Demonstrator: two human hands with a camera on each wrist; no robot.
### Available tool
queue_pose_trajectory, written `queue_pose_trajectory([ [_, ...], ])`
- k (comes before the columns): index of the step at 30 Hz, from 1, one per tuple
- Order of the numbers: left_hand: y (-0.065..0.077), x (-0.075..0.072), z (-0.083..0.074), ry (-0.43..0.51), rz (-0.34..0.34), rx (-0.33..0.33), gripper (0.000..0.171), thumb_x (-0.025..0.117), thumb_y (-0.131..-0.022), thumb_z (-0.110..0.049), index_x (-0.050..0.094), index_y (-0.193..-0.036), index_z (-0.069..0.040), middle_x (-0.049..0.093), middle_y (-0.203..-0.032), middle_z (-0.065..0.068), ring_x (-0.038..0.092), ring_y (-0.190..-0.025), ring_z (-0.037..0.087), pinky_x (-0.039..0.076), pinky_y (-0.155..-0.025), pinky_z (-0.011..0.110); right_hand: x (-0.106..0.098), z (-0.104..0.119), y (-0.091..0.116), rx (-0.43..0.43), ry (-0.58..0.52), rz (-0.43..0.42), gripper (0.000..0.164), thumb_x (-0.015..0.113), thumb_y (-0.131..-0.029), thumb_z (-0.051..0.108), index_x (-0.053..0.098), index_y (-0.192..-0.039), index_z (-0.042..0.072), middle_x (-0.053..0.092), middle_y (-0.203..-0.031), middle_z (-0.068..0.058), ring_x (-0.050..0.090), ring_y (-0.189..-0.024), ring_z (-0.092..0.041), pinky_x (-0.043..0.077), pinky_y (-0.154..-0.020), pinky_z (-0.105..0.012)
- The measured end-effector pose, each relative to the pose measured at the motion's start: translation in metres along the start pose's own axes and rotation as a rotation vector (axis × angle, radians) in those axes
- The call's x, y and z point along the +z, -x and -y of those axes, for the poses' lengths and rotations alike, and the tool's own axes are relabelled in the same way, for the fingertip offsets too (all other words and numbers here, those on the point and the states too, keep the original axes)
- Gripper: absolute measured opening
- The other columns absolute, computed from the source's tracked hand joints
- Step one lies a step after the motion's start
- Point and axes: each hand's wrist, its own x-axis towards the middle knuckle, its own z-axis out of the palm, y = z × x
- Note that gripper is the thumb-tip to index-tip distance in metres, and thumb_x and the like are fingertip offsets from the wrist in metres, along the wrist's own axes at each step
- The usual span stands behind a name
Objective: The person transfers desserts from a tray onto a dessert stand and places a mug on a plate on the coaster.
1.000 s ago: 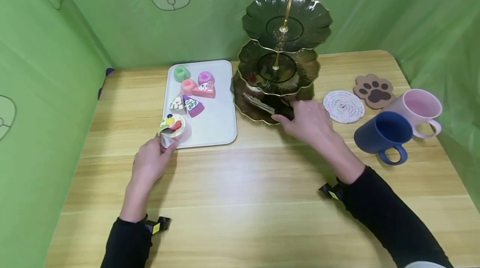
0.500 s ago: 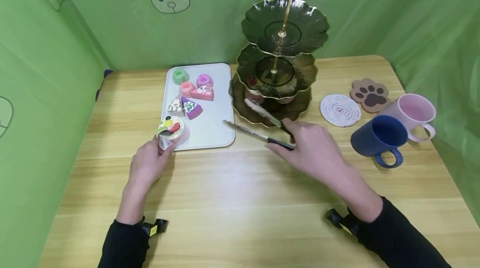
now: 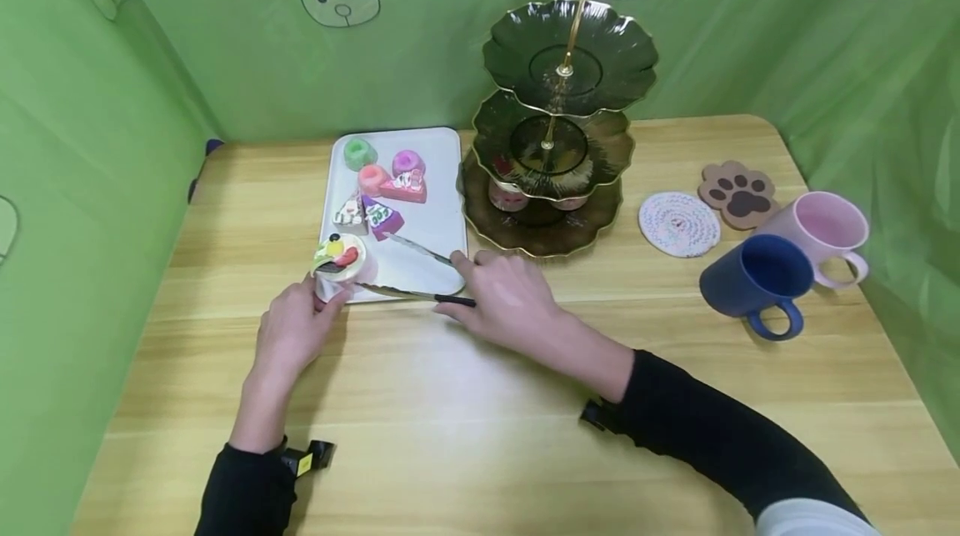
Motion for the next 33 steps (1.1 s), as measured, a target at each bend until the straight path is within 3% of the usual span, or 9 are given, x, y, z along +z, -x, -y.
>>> queue_pose_trajectory([
  [9, -0.002, 0.0, -0.001, 0.009, -0.014, 0.015, 0.035, 0.067, -0.105, -0.033, 0.058, -0.097, 0.0, 0.051, -0.074, 0.009, 0.048, -0.063, 0.024, 0.035, -0.052, 0.036, 0.014, 0.021, -0.026, -0.024, 0.042, 0.024, 0.063, 0.073, -0.094, 0.062, 0.068, -0.132, 0.012, 0.071, -0.091, -0.006, 0.068, -0.069, -0.026, 0.052, -0.056, -0.04],
  [13, -0.003, 0.0, -0.002, 0.008, -0.004, 0.008, 0.048, 0.066, -0.106, -0.033, 0.062, -0.122, 0.012, 0.056, -0.079, 0.013, 0.05, -0.064, 0.025, 0.037, -0.053, 0.036, 0.016, 0.025, -0.032, -0.017, 0.044, 0.027, 0.062, 0.072, -0.095, 0.062, 0.068, -0.133, 0.012, 0.073, -0.094, -0.005, 0.07, -0.072, -0.025, 0.053, -0.056, -0.039],
  [16, -0.004, -0.001, -0.002, 0.007, -0.003, 0.005, 0.066, 0.066, -0.106, -0.033, 0.049, -0.142, 0.02, 0.061, -0.084, 0.015, 0.053, -0.067, 0.026, 0.039, -0.054, 0.036, 0.018, 0.026, -0.034, -0.016, 0.042, 0.023, 0.062, 0.071, -0.096, 0.062, 0.068, -0.133, 0.013, 0.072, -0.091, -0.004, 0.069, -0.07, -0.024, 0.052, -0.055, -0.039],
  [18, -0.004, -0.001, -0.002, 0.005, 0.001, 0.001, 0.073, 0.066, -0.106, -0.033, 0.042, -0.147, 0.022, 0.061, -0.086, 0.016, 0.054, -0.068, 0.026, 0.039, -0.055, 0.036, 0.019, 0.025, -0.034, -0.018, 0.042, 0.02, 0.062, 0.07, -0.096, 0.062, 0.068, -0.133, 0.013, 0.072, -0.089, -0.003, 0.068, -0.068, -0.023, 0.052, -0.055, -0.038],
  [26, -0.004, -0.003, -0.002, -0.006, 0.023, -0.017, 0.073, 0.066, -0.106, -0.035, 0.042, -0.15, 0.018, 0.063, -0.09, 0.018, 0.057, -0.074, 0.03, 0.041, -0.058, 0.037, 0.015, 0.016, -0.023, -0.011, 0.055, 0.011, 0.061, 0.069, -0.097, 0.062, 0.067, -0.133, 0.013, 0.069, -0.084, -0.002, 0.066, -0.065, -0.023, 0.051, -0.055, -0.038],
  [28, -0.004, -0.003, -0.002, -0.009, 0.028, -0.015, 0.067, 0.065, -0.106, -0.035, 0.048, -0.147, 0.015, 0.063, -0.089, 0.017, 0.056, -0.074, 0.03, 0.04, -0.058, 0.037, 0.009, 0.013, -0.017, -0.005, 0.038, -0.006, 0.061, 0.07, -0.097, 0.061, 0.067, -0.133, 0.013, 0.067, -0.082, -0.002, 0.065, -0.064, -0.022, 0.05, -0.055, -0.039],
  [33, -0.003, -0.002, -0.001, -0.003, 0.022, 0.003, 0.044, 0.066, -0.106, -0.035, 0.06, -0.122, 0.006, 0.062, -0.084, 0.014, 0.055, -0.07, 0.028, 0.039, -0.057, 0.037, -0.01, 0.001, 0.006, 0.01, -0.03, -0.062, 0.059, 0.075, -0.094, 0.058, 0.069, -0.131, 0.013, 0.067, -0.08, -0.001, 0.066, -0.065, -0.022, 0.048, -0.053, -0.039],
])
